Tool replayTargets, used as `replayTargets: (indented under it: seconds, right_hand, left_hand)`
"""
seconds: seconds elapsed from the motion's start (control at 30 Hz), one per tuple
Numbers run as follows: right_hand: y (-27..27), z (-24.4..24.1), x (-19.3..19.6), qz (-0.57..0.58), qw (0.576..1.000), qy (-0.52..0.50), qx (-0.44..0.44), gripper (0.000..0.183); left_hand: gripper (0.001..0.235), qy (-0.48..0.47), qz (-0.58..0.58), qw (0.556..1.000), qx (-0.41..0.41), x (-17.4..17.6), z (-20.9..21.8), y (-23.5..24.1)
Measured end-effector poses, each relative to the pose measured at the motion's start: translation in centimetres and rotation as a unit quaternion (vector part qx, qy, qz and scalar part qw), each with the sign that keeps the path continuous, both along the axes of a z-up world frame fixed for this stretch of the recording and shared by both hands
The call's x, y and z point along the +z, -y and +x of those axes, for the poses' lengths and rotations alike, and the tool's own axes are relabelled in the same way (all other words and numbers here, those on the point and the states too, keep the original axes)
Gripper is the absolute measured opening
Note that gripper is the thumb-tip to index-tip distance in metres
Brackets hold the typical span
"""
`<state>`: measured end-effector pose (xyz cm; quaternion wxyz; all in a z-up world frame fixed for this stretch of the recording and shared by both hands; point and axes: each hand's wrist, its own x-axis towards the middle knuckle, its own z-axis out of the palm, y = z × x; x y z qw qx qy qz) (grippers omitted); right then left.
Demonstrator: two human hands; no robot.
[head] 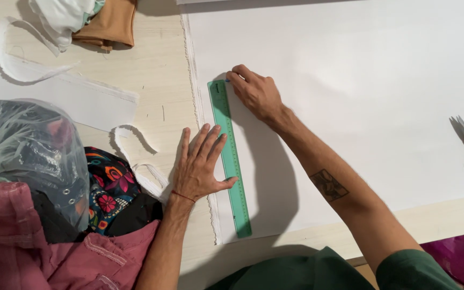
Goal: Marking a large sheet of material using a ruler and a marking tool for layout
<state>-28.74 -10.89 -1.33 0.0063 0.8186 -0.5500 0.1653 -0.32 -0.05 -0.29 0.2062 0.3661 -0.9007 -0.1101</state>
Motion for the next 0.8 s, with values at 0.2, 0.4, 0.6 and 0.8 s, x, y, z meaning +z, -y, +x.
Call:
replayTargets:
  seconds: [0.2, 0.4, 0.6, 0.8]
  right_hand:
    - [-0.4, -0.7, -0.1, 0.000, 1.000, -0.010, -0.005, 0.014]
    - [0.2, -0.7, -0.5, -0.003, 1.000, -0.003, 0.004, 0.014]
    - [0.6, -0.9, -3.8, 0.017, 1.000, 0.012, 0.006, 0.018]
    - [0.2, -1.5, -0.7, -0.006, 1.000, -0.006, 0.009, 0.016]
  left_hand:
    - [0.116, 0.004, 0.000, 1.000, 0.004, 0.4, -0.2, 0.0]
    - [0.112, -0.005, 0.002, 1.000, 0.003, 0.6, 0.0, 0.2]
    - [0.117, 0.002, 0.011, 1.000, 0.001, 0.4, 0.0, 0.1]
    - [0.116, -0.008, 0.021, 1.000, -0.004, 0.4, 0.1, 0.3]
